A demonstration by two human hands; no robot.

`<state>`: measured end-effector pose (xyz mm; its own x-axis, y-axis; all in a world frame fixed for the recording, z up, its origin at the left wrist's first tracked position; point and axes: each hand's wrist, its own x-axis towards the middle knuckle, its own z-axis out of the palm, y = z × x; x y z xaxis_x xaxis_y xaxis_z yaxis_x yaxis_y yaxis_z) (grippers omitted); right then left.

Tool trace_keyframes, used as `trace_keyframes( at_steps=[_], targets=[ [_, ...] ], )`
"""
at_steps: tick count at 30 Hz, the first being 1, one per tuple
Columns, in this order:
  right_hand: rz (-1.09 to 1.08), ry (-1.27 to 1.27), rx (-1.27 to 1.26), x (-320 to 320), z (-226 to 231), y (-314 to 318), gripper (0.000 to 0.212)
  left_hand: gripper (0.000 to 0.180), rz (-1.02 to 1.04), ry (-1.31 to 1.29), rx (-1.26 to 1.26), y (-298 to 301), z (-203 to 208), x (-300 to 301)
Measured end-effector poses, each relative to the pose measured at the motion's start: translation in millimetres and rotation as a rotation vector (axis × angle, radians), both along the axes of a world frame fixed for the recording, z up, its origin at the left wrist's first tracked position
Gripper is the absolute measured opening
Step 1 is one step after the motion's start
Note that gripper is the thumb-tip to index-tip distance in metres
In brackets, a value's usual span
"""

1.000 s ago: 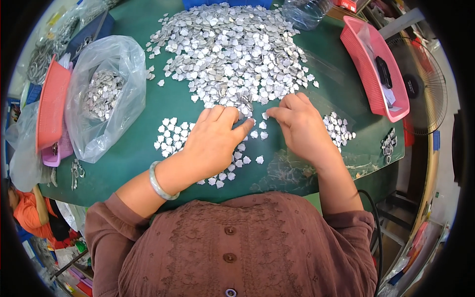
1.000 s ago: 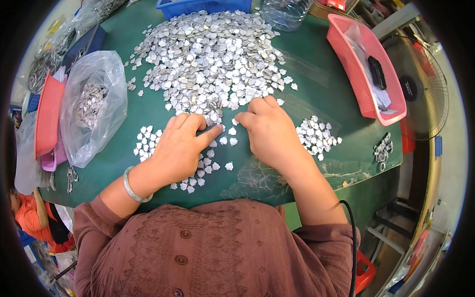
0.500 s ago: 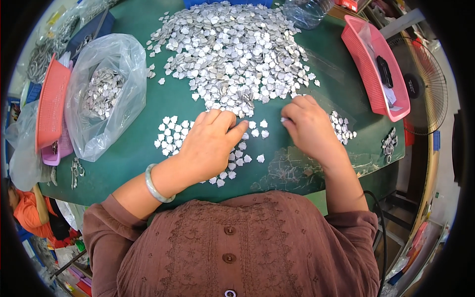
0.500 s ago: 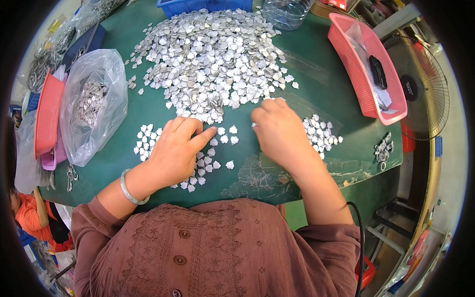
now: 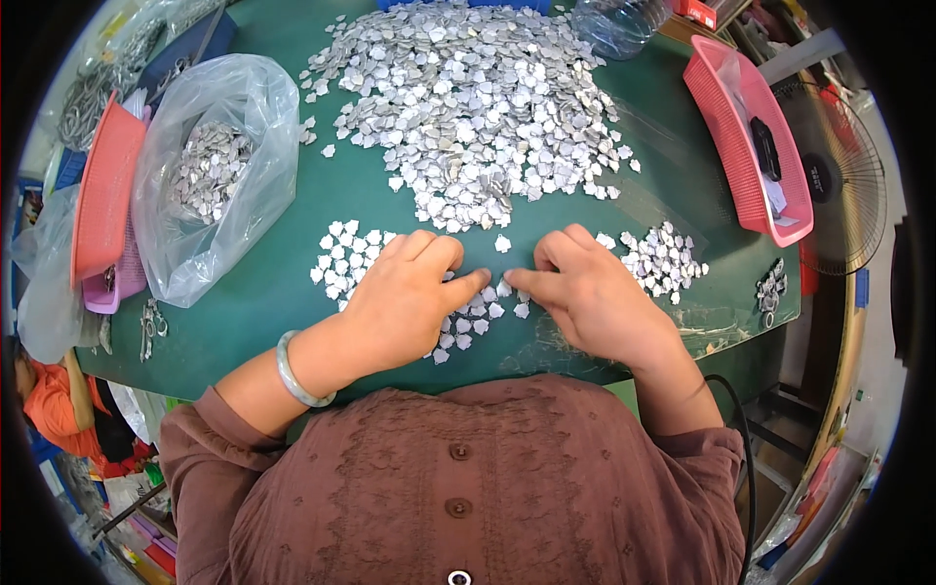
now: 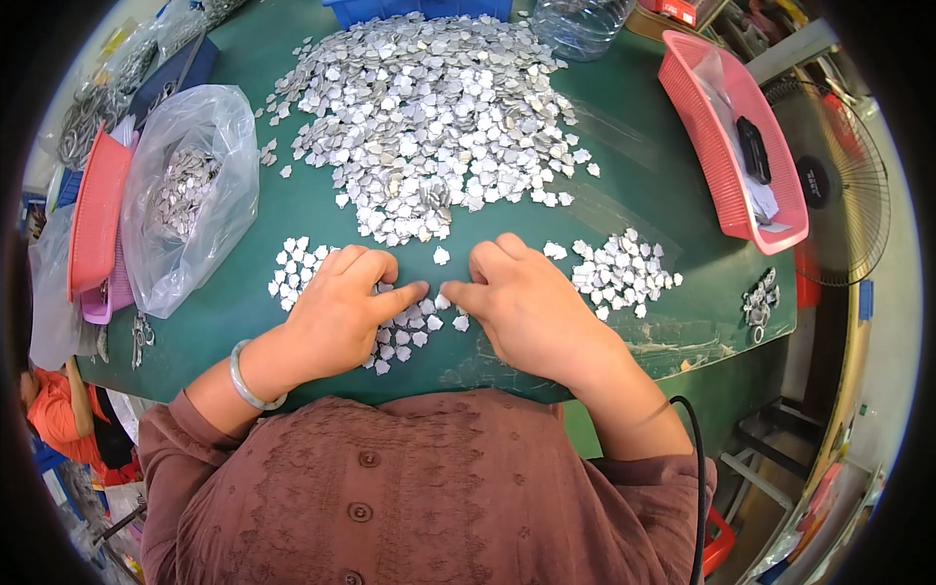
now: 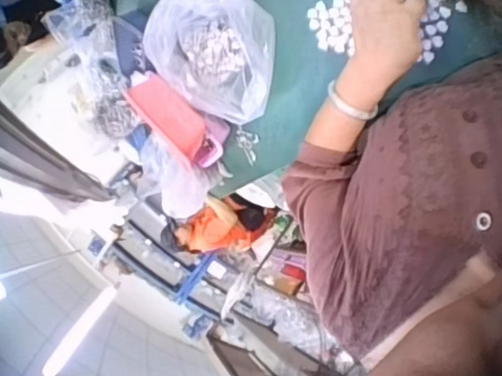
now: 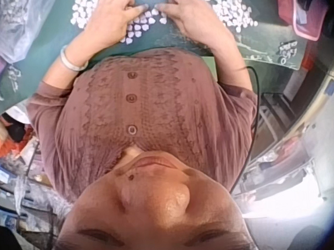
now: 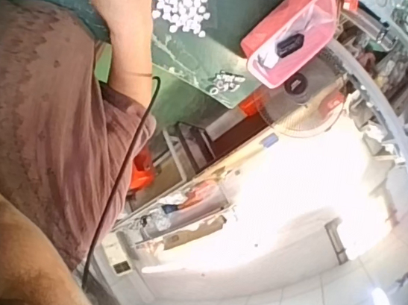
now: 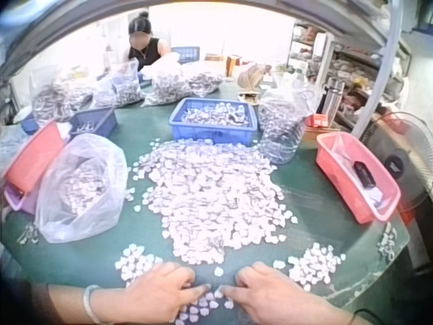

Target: The person sorts small white flower-shaped metal parts by hand on a green workbench, sliding them into groups and then placing them into a pink plastic tray.

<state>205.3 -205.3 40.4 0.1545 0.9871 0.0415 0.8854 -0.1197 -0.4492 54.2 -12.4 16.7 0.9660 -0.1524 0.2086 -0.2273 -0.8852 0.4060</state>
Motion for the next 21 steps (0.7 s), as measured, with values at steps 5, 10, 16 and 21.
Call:
trace_keyframes(
  at_steps=[5, 10, 16, 21],
  targets=[
    [-0.057, -0.039, 0.092, 7.9, -9.8, 12.1, 0.035, 0.045, -0.034, -0.007, -0.013, 5.7, -0.2, 1.8],
    [-0.145, -0.122, 0.172, 3.7, -10.0, 30.0, 0.037, 0.049, 0.162, -0.114, 0.07, 8.9, -2.7, 13.3],
    [-0.177, -0.136, 0.114, 15.6, -6.8, 16.0, 0.033, 0.044, 0.122, -0.058, 0.094, 6.7, -2.2, 14.9],
    [-0.227, -0.129, 0.183, 22.9, -9.8, 11.1, 0.024, 0.041, 0.091, -0.076, 0.048, 6.6, -1.3, 16.9]
  ],
)
